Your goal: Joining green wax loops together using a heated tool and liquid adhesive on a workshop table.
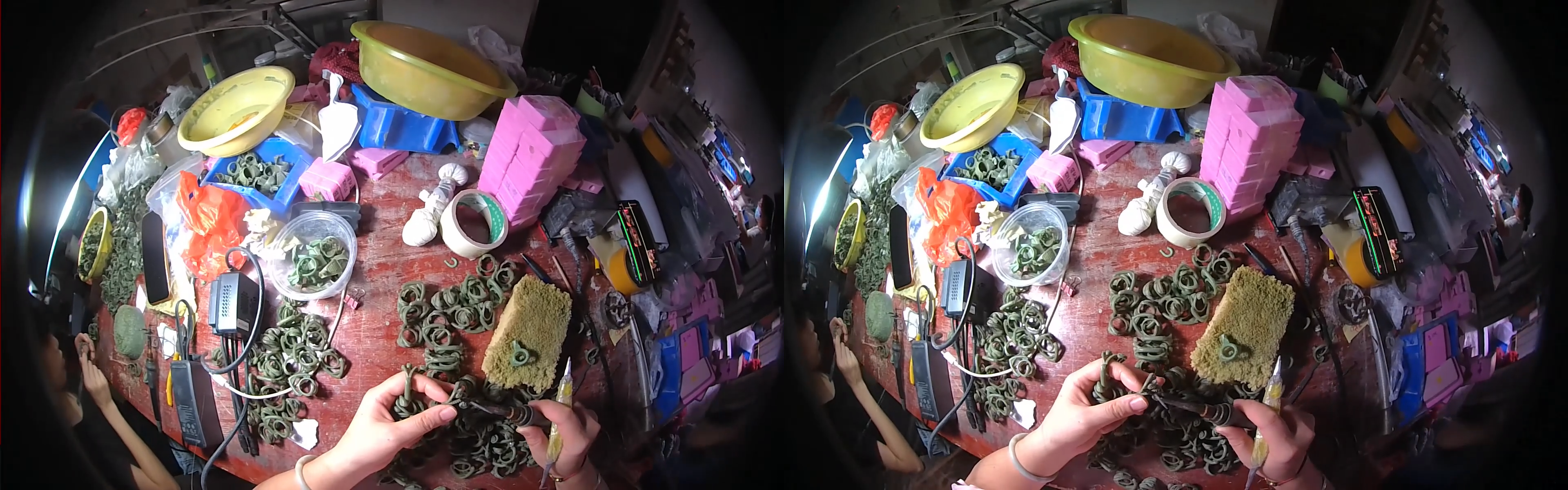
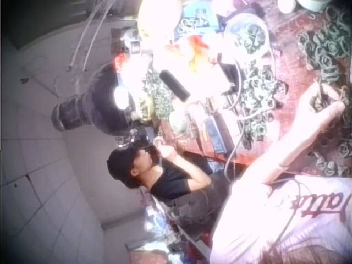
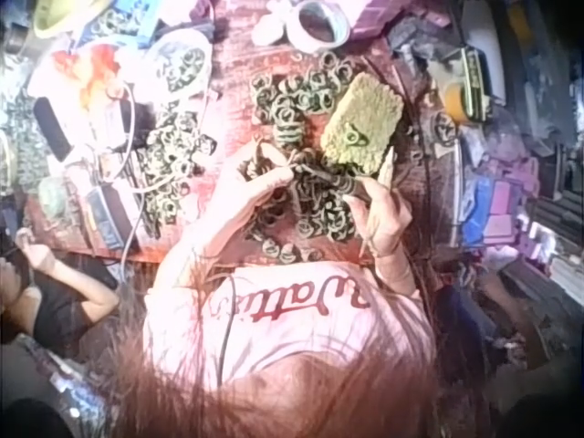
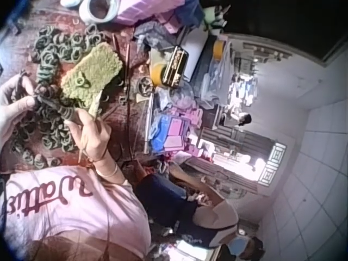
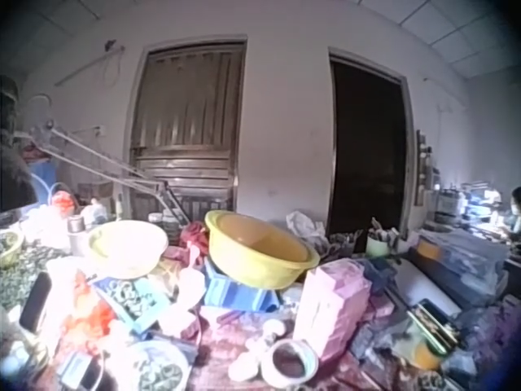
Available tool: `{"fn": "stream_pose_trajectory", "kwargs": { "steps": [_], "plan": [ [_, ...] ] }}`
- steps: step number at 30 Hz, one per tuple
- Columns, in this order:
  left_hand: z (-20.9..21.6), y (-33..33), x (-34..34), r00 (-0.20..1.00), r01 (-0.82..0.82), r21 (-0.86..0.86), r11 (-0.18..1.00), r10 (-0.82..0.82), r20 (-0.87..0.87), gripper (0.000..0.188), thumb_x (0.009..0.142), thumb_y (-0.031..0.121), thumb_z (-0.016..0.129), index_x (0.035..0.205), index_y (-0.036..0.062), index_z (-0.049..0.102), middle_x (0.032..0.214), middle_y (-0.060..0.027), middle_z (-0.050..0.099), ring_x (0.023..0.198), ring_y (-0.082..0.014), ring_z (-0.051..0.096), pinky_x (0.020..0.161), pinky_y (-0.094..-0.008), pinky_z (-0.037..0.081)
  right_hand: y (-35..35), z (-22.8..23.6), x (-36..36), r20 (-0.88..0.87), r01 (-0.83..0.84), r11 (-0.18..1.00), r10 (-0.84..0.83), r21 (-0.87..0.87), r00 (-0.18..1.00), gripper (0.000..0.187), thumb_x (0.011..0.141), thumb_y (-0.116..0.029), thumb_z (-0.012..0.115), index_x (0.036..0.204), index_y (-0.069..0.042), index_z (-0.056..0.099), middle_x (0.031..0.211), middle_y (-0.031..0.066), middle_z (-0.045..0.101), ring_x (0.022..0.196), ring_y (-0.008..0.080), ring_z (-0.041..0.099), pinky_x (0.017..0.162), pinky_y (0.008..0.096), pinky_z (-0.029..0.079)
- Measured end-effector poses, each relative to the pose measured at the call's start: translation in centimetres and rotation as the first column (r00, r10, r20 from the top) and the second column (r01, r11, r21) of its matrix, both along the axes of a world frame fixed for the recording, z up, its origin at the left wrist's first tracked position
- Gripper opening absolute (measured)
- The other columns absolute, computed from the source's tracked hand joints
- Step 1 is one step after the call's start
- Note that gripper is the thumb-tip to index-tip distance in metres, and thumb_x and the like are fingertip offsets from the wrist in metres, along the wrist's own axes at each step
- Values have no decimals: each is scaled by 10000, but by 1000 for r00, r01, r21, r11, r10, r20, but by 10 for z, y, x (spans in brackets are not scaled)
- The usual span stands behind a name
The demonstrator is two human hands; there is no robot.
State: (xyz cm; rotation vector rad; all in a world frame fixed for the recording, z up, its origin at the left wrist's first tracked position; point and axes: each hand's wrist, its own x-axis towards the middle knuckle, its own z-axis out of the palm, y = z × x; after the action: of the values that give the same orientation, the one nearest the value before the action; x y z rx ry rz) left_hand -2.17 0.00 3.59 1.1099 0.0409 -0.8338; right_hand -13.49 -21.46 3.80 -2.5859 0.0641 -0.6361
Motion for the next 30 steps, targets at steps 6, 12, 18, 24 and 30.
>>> {"fn": "stream_pose_trajectory", "kwargs": {
  "steps": [6, 12, 18, 24, 30],
  "plan": [
    [-2, 1, 0, 1000, 4, -29, 1000, -4, -22, 141, 831, 50, 714, 914, 66, 601, 781, 43, 593, 566, -1, 438, 471, -171, 296, -1, -1, 1, 4, -37, 999, 36, 39, 999, 320, 752, -366, 763, 869, -81, 675, 723, 13, 648, 575, 228, 574, 547, 329, 436],
    [-2, 1, 1, 999, 7, -33, 999, -8, -39, 152, 823, 26, 711, 918, 61, 598, 814, 13, 622, 582, -18, 483, 477, -175, 329, 0, 1, 2, -15, -49, 999, 49, 19, 999, 316, 749, -357, 765, 876, -83, 673, 724, 28, 641, 575, 237, 573, 542, 337, 438],
    [-3, 1, 1, 1000, 6, -22, 1000, -7, -27, 161, 816, 24, 718, 916, 60, 598, 818, 10, 625, 593, -22, 502, 481, -173, 345, -1, 0, 3, -15, -58, 998, 58, 24, 998, 320, 748, -345, 766, 897, -79, 669, 721, 30, 643, 589, 245, 582, 553, 342, 444],
    [-1, 1, 0, 1000, 14, -11, 1000, -14, -22, 145, 834, 80, 725, 912, 65, 604, 771, 71, 565, 584, 9, 429, 488, -165, 299, 0, 0, 3, -22, -43, 999, 44, 28, 999, 313, 754, -334, 764, 901, -75, 665, 707, 25, 643, 600, 243, 591, 561, 339, 447],
    [-2, 0, 0, 1000, 9, -5, 1000, -9, -19, 153, 815, 25, 719, 907, 61, 603, 785, 17, 612, 557, -17, 468, 465, -177, 317, 1, 1, 3, -16, -22, 1000, 22, 18, 1000, 321, 769, -358, 750, 886, -73, 662, 684, 17, 632, 592, 243, 586, 565, 340, 446]
  ]
}}
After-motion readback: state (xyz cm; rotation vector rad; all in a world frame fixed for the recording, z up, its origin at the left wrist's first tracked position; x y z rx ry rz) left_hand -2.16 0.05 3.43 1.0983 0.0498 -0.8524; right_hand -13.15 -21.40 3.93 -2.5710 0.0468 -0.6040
